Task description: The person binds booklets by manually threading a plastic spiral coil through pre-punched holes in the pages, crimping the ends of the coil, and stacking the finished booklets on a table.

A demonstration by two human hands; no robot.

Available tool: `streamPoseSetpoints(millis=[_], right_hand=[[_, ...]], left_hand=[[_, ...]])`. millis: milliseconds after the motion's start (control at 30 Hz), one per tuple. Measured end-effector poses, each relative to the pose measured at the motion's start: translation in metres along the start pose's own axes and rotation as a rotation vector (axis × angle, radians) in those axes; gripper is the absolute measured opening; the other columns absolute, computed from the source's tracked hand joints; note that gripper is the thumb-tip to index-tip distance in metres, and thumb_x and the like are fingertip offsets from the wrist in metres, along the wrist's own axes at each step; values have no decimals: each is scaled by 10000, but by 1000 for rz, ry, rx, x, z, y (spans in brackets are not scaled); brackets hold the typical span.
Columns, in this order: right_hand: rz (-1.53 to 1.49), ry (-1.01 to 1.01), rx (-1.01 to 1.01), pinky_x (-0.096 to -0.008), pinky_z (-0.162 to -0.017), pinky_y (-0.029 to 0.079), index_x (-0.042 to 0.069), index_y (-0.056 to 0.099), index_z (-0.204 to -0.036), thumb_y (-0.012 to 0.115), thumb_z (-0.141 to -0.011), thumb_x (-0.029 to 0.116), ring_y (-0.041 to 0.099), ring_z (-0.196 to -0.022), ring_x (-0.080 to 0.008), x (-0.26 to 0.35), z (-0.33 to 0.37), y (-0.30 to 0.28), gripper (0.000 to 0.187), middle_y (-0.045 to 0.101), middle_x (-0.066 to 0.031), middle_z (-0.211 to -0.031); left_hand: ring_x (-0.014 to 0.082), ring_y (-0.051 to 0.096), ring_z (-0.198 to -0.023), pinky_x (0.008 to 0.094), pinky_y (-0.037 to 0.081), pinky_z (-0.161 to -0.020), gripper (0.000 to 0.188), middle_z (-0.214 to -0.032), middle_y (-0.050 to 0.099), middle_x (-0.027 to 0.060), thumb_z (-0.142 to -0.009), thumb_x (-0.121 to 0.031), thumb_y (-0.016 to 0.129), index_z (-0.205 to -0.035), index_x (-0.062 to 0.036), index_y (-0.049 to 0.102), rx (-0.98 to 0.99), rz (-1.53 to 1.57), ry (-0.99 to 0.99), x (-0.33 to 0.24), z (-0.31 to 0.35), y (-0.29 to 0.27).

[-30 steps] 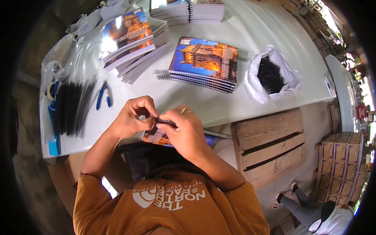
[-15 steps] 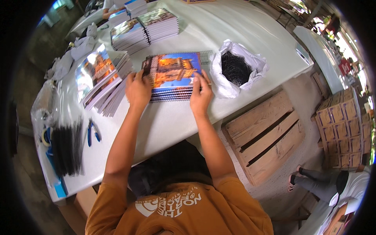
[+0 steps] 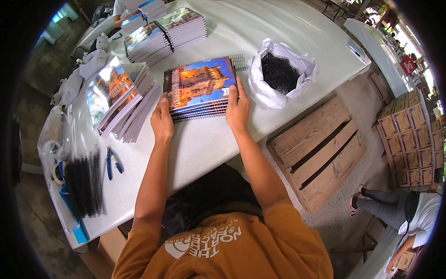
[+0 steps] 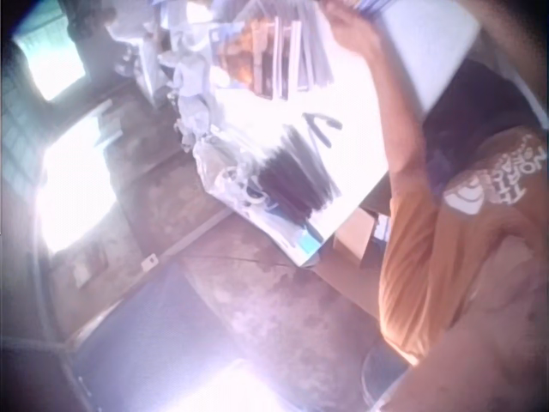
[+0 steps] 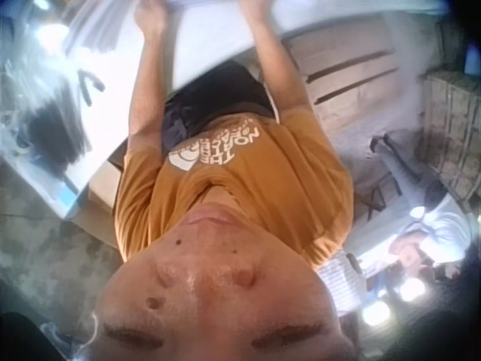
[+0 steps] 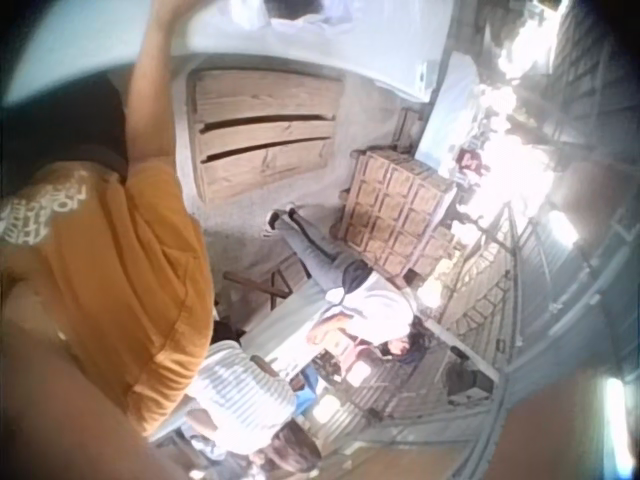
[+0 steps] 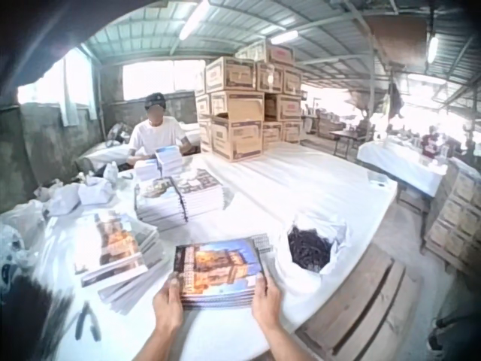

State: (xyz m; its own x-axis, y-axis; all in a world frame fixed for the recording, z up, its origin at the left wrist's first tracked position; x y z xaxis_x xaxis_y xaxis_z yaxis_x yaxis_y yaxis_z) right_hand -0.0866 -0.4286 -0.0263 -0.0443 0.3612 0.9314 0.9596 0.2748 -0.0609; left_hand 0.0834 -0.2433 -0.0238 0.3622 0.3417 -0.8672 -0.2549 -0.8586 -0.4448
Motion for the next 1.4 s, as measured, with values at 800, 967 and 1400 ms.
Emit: streamPoseSetpoints(millis=[800, 967, 1400], right_hand=[[-121, -570, -96, -463, -1070, 167, -100, 309, -1325, 470, -878, 112, 258, -1310, -395, 91, 64, -10, 521, 352, -229, -1378], [323, -848, 538, -518, -1039, 202, 79, 376, -1354, 663, -742, 176, 231, -1332, -375, 191, 130, 43, 683, 332, -149, -1417], [-542, 125, 990, -272, -773, 495, -25, 615, -997, 645, -783, -24, 613, -864, -134, 83, 158, 46, 216, 652, -107, -979]], left_hand=[[241, 562, -1064, 357, 443, -869, 384, -1160, 585, 124, -821, -113, 553, -1201, -65, 531, -299, -1025, 675, -85, -6, -160], [217, 642, -784, 330, 503, -688, 228, -986, 644, 110, -776, -87, 556, -996, -37, 595, -11, -1091, 767, -131, 99, -145], [147, 519, -946, 279, 381, -871, 340, -947, 562, 57, -669, 42, 545, -1005, -6, 542, 24, 487, -197, 32, 134, -169]])
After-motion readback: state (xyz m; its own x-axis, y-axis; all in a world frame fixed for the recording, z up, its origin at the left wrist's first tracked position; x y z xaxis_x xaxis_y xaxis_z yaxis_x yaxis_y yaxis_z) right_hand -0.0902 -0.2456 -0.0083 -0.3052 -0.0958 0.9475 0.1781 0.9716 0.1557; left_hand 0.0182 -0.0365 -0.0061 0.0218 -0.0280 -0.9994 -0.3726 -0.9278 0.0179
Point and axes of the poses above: each hand's wrist, its own z-axis away from the middle knuckle, its own y-axis out of the palm, x = y × z, the point moved 7 cm from there along -z, towards the middle knuckle
